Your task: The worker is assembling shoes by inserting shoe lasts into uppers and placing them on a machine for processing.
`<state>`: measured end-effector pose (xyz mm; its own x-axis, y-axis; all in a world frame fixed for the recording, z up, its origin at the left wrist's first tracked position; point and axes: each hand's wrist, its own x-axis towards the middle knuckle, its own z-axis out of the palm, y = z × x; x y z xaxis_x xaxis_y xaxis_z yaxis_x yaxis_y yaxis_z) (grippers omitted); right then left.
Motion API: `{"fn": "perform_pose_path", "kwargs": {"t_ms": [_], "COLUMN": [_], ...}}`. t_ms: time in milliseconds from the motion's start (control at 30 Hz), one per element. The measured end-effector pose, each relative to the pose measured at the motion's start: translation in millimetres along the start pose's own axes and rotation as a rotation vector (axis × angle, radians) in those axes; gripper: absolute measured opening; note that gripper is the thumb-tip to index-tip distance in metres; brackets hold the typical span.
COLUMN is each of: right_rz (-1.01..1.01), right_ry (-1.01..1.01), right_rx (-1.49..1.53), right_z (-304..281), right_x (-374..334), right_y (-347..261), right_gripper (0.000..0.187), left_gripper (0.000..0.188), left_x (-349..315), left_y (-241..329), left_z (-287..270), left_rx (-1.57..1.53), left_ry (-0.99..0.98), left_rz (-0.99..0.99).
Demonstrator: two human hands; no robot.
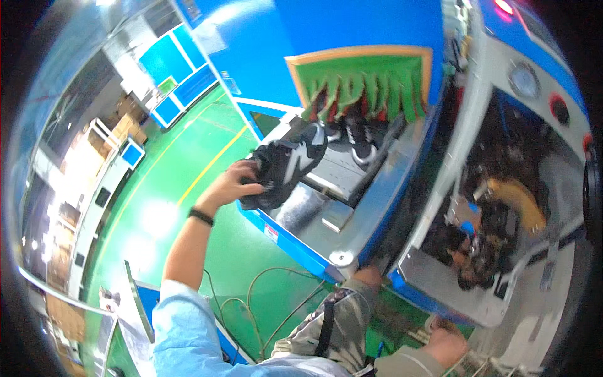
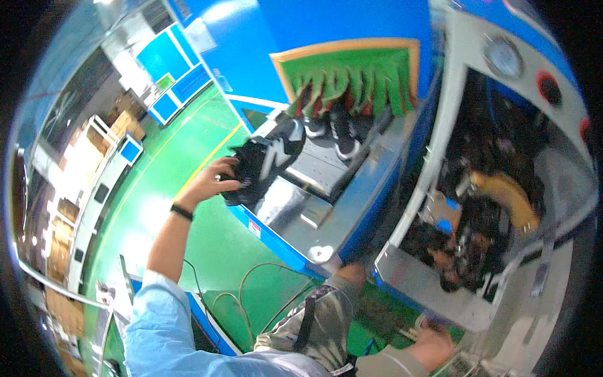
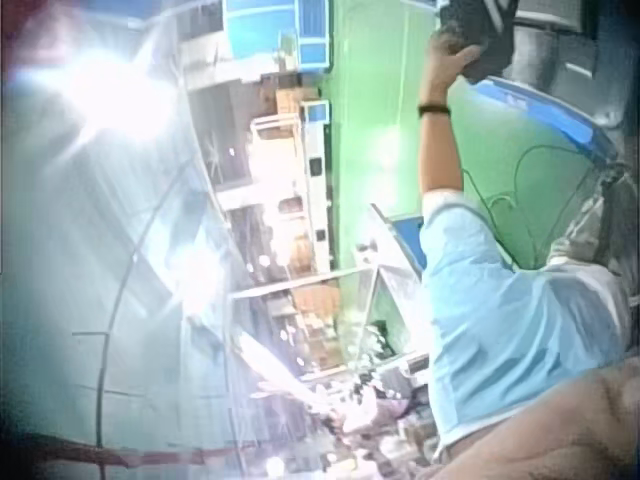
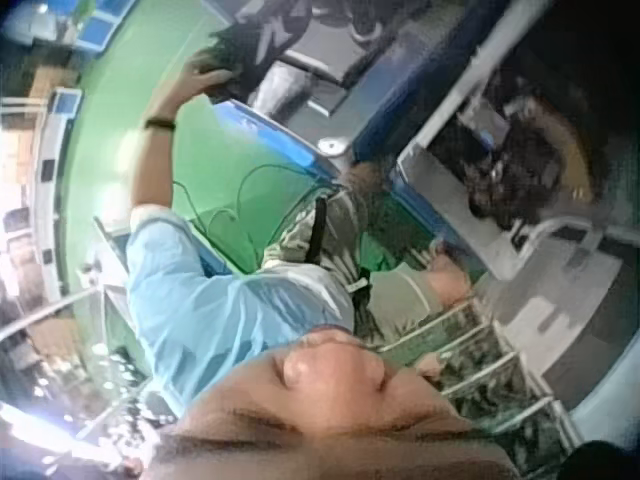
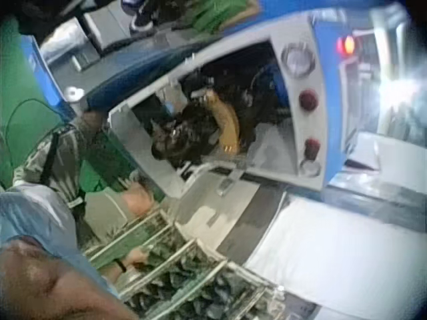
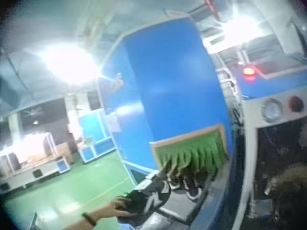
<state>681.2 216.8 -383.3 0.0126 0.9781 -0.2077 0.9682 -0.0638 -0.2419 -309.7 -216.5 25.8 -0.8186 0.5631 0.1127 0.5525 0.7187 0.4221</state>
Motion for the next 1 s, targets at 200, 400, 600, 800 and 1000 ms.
{"fn": "perform_pose_path", "kwargs": {"t_ms": [200,400,600,800,1000], "right_rz": [-0.177,-0.545,-0.713,-1.203,-1.225], "right_ry": [0.043,-0.034,-0.339,-0.254,-0.416], "right_rx": [0.104,0.124,0.35,0.14,0.128], "right_z": [-121.7,-153.9,-116.8,-111.4,-95.9], "right_x": [-15.9,-77.5,-92.3,-122.9,-125.3], "right_y": [-399.2,-512.0,-571.4,-615.4,-618.5], "right_gripper": [0.038,0.04,0.034,0.034,0.038], "left_gripper": [0.044,0.045,0.042,0.038,0.033], "left_x": [-2.0,-121.7,-403.5,-675.7,-741.9], "left_y": [-81.7,-56.0,-31.0,2.6,-50.9], "left_z": [11.4,-7.4,-61.2,-122.4,-177.4], "left_rx": [0.18,0.247,0.282,0.567,1.011], "left_ry": [-0.103,-0.075,0.041,0.356,1.35], "left_rz": [-0.285,-0.461,-0.776,-1.422,-2.014]}}
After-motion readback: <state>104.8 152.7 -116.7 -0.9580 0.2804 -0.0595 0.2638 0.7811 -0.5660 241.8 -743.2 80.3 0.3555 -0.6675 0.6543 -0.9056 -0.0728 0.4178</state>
